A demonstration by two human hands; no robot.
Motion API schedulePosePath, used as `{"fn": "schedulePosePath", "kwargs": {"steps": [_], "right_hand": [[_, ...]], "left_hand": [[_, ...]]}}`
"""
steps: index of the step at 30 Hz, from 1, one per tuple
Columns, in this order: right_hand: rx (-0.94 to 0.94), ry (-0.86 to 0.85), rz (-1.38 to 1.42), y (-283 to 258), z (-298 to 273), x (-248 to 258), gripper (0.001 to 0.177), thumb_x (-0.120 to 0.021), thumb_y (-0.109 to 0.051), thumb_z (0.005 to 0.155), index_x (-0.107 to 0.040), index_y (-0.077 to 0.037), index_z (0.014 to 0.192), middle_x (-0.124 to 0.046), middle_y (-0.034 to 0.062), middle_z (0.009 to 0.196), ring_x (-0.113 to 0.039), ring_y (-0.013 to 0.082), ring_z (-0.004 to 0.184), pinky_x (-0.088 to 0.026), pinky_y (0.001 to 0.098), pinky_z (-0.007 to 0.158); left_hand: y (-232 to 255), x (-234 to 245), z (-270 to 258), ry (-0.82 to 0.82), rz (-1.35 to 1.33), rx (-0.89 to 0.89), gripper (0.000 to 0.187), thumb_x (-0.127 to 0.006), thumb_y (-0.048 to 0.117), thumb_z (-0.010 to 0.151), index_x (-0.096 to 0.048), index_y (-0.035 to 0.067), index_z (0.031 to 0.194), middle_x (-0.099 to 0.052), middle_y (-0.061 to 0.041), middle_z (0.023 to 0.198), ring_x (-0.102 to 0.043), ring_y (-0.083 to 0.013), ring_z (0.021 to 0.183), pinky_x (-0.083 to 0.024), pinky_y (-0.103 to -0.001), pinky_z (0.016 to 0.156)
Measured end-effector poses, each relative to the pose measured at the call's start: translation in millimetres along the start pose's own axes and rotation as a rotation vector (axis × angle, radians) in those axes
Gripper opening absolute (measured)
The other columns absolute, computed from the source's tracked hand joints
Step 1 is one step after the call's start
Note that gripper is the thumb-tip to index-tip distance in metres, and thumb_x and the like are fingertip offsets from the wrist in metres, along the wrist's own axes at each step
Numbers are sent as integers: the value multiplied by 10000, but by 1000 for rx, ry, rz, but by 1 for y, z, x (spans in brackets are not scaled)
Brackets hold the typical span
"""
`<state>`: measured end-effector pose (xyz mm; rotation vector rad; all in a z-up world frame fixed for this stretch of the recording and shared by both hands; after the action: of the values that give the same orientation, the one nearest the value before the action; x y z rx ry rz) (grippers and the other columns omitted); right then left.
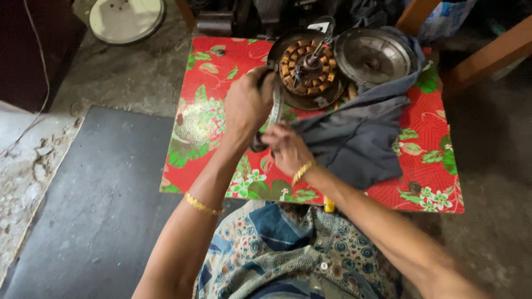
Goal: The person uses pliers to adjust a metal ring around a copper-wound stator on a table. They then wipe the ring with a cloth and place the ring and tools on the table.
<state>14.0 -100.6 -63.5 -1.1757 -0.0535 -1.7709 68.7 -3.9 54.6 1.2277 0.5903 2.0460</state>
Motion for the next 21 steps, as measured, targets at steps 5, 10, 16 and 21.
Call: {"fn": "schedulePosePath", "kwargs": {"steps": [5,10,16,21], "right_hand": [[-21,-29,13,-8,-17,4,263,-573,-1,849,-690,-32,1082,-649,96,1124,-584,307,1112,-501,412,984],[155,-113,-579,5,16,14,274,-619,-189,828,-679,-60,1062,-630,90,1157,-547,274,1165,-425,480,958],[-15,-115,-307,2,5,-2,242,-604,-131,806,-704,-69,1018,-639,71,1113,-570,272,1132,-430,467,997],[-21,-29,43,-11,-19,8,219,-568,-71,866,-705,-46,1035,-634,91,1151,-581,285,1135,-437,467,1010]], "left_hand": [[3,-7,-9,48,61,8,384,-602,321,951,-728,44,1186,-728,-261,898,-716,-433,836,-558,-504,762],[3,-17,14,-6,82,26,356,-615,334,947,-756,53,1114,-727,-265,899,-717,-431,865,-567,-499,783],[-3,-5,0,25,27,44,352,-605,314,959,-748,52,1147,-730,-262,906,-715,-433,853,-563,-504,768],[5,-6,-12,81,65,75,358,-601,305,970,-732,52,1188,-733,-263,905,-709,-444,861,-553,-520,775]]}}
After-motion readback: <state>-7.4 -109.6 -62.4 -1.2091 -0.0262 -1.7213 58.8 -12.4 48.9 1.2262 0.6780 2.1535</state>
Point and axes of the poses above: each hand's wrist, its own z-axis towards the middle knuckle, its own x-axis out of the back of the hand, y = z × x, the point moved 9 cm from there along z, towards the middle knuckle
